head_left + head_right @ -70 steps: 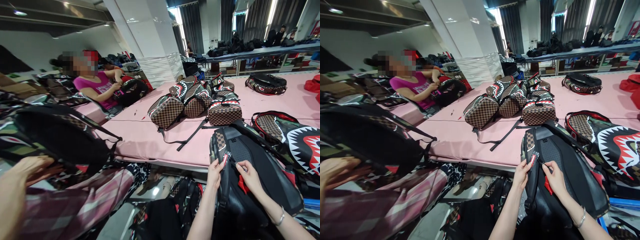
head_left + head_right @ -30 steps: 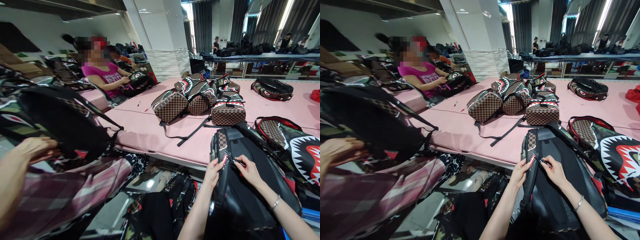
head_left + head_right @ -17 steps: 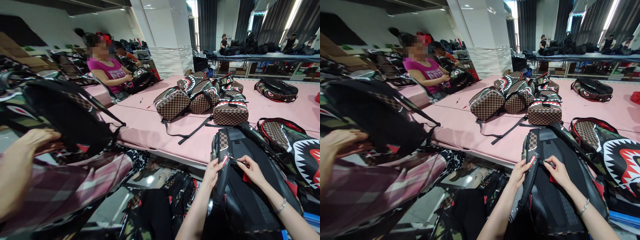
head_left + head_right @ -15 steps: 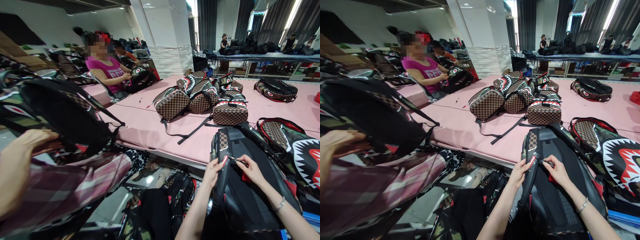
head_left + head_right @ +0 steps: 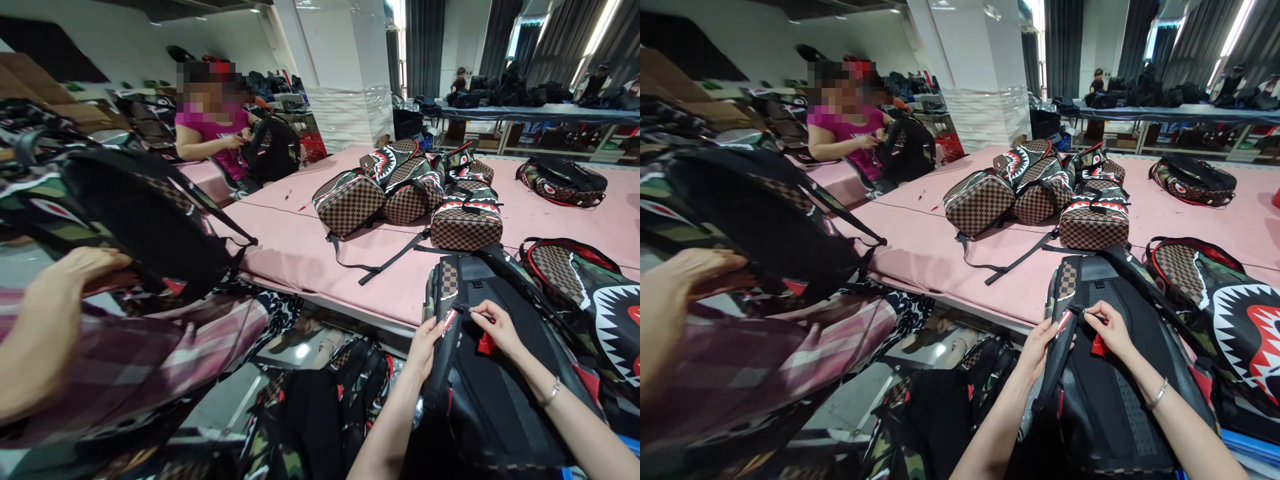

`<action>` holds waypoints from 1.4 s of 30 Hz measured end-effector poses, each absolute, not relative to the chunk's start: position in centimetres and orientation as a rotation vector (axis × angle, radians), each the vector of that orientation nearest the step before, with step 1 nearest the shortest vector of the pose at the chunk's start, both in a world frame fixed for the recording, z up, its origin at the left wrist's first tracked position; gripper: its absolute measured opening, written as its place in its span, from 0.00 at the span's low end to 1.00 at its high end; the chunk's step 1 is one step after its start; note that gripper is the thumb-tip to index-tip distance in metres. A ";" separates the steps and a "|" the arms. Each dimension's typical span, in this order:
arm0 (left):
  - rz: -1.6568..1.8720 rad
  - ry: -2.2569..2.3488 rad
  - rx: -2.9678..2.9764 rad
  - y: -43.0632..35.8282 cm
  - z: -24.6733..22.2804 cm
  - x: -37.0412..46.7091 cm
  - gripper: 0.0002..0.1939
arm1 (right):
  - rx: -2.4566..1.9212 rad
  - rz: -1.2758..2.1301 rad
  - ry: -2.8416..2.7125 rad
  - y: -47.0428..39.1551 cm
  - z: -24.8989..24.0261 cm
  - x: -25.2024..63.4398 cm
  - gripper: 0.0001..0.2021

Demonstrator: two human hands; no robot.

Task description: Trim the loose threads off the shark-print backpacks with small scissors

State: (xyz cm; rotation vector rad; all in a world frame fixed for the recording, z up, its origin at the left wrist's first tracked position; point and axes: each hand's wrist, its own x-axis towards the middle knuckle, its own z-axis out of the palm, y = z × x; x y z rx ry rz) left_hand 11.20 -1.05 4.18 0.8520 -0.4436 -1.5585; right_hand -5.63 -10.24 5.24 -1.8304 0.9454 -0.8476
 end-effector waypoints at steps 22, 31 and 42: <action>-1.584 -0.673 0.885 -0.5 2.9 13.9 0.29 | -1.966 -0.174 0.471 -17.9 8.3 -4.5 0.14; -1.595 -0.682 0.875 -0.8 2.9 14.0 0.28 | -1.979 -0.100 0.402 -18.5 8.7 -3.7 0.14; -1.584 -0.701 0.883 -0.7 3.2 14.3 0.29 | -1.996 -0.037 0.351 -19.5 9.1 -3.1 0.14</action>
